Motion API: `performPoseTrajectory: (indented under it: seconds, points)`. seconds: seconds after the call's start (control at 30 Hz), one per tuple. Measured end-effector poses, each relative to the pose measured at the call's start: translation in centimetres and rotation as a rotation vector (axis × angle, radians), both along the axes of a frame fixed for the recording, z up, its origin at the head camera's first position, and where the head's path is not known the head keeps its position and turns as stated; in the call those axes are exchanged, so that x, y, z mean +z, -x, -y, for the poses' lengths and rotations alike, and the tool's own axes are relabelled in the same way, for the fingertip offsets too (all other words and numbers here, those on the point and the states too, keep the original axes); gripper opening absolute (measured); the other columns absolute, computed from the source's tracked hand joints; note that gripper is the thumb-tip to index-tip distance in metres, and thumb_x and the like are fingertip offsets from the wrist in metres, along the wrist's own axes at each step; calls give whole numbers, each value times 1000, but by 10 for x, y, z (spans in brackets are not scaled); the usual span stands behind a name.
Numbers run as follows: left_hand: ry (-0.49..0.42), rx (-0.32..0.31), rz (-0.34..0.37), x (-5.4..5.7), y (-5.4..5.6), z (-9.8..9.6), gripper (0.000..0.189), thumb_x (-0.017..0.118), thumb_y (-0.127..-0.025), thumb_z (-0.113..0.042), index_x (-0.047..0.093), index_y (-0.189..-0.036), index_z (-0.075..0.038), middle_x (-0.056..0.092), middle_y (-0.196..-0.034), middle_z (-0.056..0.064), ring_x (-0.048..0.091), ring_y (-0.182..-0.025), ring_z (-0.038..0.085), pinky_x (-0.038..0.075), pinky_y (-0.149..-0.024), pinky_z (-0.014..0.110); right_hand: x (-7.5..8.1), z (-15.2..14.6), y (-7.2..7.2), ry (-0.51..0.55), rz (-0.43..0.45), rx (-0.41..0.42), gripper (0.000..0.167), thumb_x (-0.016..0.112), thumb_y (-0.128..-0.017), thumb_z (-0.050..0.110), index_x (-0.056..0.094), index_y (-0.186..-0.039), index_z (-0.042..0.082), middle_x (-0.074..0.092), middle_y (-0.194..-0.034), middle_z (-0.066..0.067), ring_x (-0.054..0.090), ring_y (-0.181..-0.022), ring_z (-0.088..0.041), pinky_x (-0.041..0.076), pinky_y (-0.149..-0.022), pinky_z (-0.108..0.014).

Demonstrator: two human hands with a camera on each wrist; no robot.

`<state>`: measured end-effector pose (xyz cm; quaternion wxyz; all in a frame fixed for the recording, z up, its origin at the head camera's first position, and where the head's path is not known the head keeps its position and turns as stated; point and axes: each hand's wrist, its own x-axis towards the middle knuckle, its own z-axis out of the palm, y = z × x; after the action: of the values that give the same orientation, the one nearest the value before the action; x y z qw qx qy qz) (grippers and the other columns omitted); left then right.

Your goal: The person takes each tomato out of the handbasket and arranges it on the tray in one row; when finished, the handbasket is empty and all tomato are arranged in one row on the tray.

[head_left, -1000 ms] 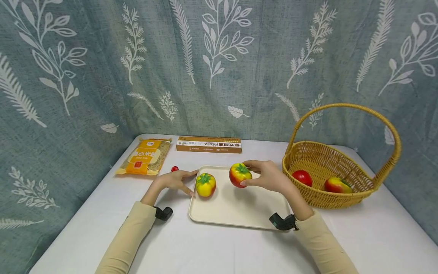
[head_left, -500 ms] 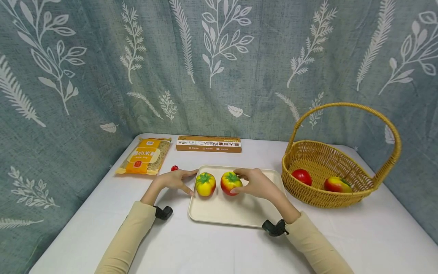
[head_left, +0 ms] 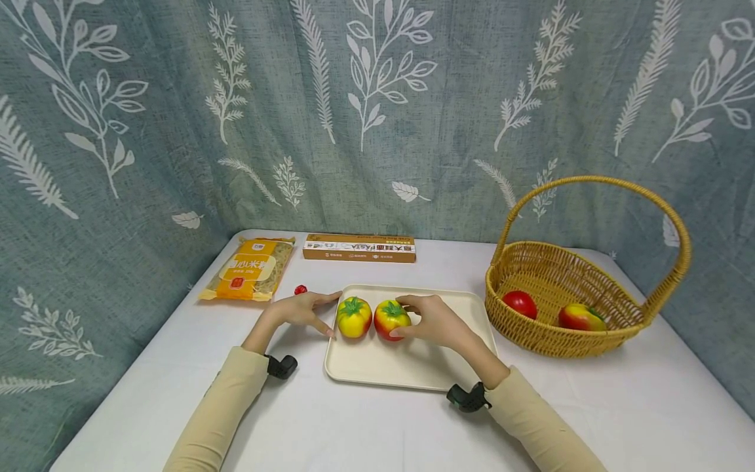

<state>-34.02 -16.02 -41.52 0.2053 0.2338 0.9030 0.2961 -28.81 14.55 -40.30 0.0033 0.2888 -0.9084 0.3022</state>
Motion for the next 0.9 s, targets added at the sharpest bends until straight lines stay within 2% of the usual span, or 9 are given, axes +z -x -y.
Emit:
performPoseTrajectory:
  seconds: [0.57, 0.9]
  points:
    - [9, 10, -2, -1, -1, 0, 93, 84, -75, -32, 34, -151, -15, 35, -152, 13, 33, -138, 34, 27, -111, 51, -2, 2, 1, -21, -32, 1, 65, 81, -79, 30, 58, -130, -3, 62, -126, -17, 62, -110, -29, 48, -95, -44]
    - [3, 8, -4, -4, 0, 0, 93, 84, -74, -34, 34, -151, -15, 35, -152, 12, 32, -138, 33, 27, -112, 50, 3, -2, -2, -26, -46, 8, 65, 80, -80, 30, 58, -130, -4, 61, -127, -17, 60, -113, -33, 48, -95, -46]
